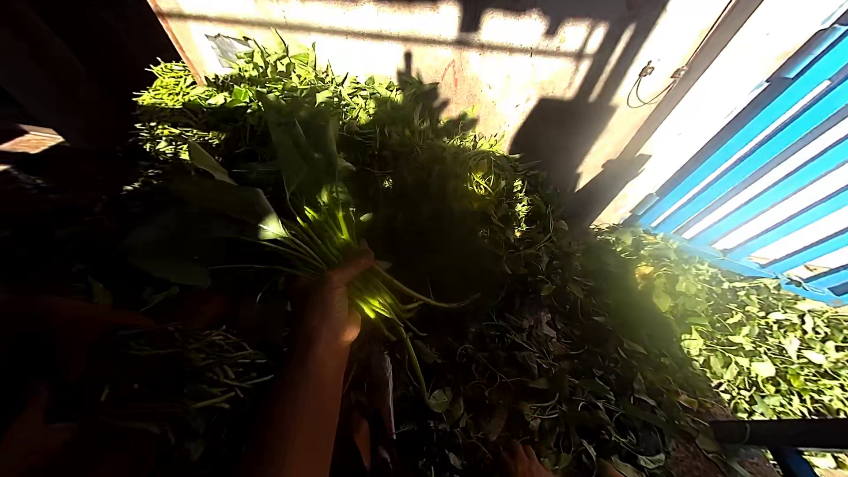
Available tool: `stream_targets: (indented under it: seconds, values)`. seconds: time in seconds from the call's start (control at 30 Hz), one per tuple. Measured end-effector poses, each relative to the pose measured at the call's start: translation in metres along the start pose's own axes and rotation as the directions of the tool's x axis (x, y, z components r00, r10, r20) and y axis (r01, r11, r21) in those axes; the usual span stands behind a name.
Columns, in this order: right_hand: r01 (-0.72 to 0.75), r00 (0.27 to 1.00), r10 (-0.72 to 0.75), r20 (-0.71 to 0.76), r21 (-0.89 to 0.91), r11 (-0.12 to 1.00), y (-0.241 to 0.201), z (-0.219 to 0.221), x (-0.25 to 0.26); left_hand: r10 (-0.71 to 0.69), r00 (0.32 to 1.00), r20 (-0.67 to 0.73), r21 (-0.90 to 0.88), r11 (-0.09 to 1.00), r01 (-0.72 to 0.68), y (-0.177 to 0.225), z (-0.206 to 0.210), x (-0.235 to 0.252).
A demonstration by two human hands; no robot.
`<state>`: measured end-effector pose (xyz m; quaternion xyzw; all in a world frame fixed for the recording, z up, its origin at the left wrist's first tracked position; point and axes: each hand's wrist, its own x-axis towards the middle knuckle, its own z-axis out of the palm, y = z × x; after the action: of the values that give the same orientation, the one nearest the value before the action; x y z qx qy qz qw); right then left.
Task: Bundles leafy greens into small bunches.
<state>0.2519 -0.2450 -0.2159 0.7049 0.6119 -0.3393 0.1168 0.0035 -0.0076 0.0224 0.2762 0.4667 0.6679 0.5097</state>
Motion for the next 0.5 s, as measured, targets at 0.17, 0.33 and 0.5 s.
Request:
stream_targets:
  seconds: [0.17,0.33,0.5]
  values:
    - [0.402,0.28,-0.04,-0.959,0.08,0.912,-0.06,-0.075,0.014,-0.217,0.975,0.04,0.025,0.976,0.216,-0.006,0.005,-0.003]
    - [0.475,0.24,-0.356,-0.903,-0.21,0.854,-0.089,-0.135,0.019,-0.236,0.948,0.212,0.122,0.969,0.214,-0.007,0.005,-0.01]
    - [0.704,0.43,-0.444,-0.786,-0.016,0.71,-0.104,-0.116,0.028,-0.311,0.927,0.21,0.122,0.949,0.29,-0.008,0.009,-0.013]
